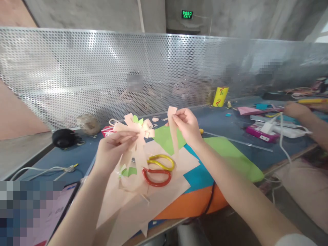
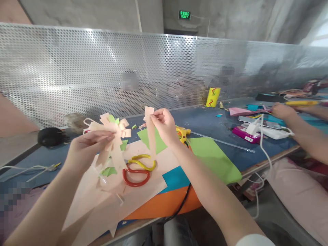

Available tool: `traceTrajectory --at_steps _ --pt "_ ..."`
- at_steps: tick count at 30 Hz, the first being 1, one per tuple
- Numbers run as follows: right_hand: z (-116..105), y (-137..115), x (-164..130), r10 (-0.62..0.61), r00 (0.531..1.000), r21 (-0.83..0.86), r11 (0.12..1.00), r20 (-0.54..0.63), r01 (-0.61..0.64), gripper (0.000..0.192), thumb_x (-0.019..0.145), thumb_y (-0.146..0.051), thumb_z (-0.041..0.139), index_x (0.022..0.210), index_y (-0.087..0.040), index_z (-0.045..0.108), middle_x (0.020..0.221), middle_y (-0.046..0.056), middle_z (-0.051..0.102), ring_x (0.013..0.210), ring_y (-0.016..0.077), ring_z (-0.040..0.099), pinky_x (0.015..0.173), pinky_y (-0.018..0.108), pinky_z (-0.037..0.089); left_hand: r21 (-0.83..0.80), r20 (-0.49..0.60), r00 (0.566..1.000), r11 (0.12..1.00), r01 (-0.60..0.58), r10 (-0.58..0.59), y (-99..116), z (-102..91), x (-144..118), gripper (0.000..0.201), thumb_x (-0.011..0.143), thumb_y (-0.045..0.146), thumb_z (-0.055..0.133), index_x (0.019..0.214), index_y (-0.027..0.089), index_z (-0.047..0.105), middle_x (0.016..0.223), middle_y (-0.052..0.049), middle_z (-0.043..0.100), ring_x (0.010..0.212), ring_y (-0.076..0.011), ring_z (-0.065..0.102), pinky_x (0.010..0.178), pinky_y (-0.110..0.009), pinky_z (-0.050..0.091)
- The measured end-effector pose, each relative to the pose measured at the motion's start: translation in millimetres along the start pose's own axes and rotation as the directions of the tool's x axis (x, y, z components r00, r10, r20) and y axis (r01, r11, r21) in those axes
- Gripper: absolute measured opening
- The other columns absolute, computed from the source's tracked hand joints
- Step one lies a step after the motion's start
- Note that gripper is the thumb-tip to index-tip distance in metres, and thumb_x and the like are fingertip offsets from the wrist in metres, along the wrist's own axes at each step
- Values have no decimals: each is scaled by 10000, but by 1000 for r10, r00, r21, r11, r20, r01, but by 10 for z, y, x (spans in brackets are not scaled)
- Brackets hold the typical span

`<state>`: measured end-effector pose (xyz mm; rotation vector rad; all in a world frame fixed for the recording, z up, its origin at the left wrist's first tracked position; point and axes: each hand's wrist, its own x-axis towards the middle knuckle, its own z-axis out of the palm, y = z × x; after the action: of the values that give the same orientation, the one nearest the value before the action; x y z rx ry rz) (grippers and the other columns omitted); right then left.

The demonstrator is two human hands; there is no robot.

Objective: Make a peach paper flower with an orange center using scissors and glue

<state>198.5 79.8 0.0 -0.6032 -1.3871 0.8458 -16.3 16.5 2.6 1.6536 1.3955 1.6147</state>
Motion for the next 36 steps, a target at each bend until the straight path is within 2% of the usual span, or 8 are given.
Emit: traceTrajectory --at_steps 2,5,10,14,21,25,30,36 --pt "-22 24 1 61 993 -189 981 105 -40 60 797 -192 546 814 -198 488 785 17 640 732 151 645 719 307 508 24 36 999 1000 -12 11 32 -96 25 172 560 326 763 690 217 731 738 -36 729 705 -176 661 624 -265 541" --pt "13 44 -60 207 938 -399 913 278 -83 31 739 -151 623 765 -165 615 804 50 674 770 176 637 742 332 509 68 59 998 997 -33 29 27 -166 44 139 563 303 760 685 240 737 750 -31 730 715 -172 662 622 -256 537" --pt "65 12 -124 309 843 -382 914 441 -135 97 741 -134 646 820 -164 693 819 43 712 773 161 655 743 310 535 144 120 992 988 -47 30 -46 -170 65 152 579 336 745 695 237 740 763 -44 730 693 -176 660 624 -271 537" --pt "46 -4 -108 316 830 -362 920 460 -149 109 736 -144 659 834 -160 706 849 49 722 807 173 665 784 332 540 203 153 986 974 -98 68 -58 -164 68 171 597 368 720 713 243 738 791 -47 735 703 -190 667 657 -306 544" --pt "47 -4 -114 312 814 -311 935 490 -170 117 722 -131 671 826 -169 711 848 42 726 816 177 670 804 352 545 299 153 986 948 -110 66 -38 -164 72 177 598 400 692 691 256 733 801 -44 733 749 -220 668 740 -363 528" --pt "34 -12 -112 320 804 -330 929 501 -164 129 742 -128 653 858 -158 700 882 47 721 837 167 664 807 329 538 295 149 987 950 -108 65 -34 -171 66 172 594 400 694 683 258 731 784 -39 731 733 -214 664 738 -355 525" --pt "21 -2 -100 317 800 -357 924 509 -139 129 764 -129 630 881 -145 682 903 52 710 850 158 652 809 313 522 273 158 987 960 -61 18 -4 -163 46 172 596 393 702 700 259 728 792 -31 730 743 -207 662 709 -323 526" --pt "8 -19 -87 341 809 -406 903 479 -140 95 773 -140 628 856 -145 675 907 59 703 851 156 643 820 310 506 286 187 978 957 36 -92 -7 -183 73 179 589 379 681 690 238 724 817 -43 729 804 -225 656 796 -353 508"
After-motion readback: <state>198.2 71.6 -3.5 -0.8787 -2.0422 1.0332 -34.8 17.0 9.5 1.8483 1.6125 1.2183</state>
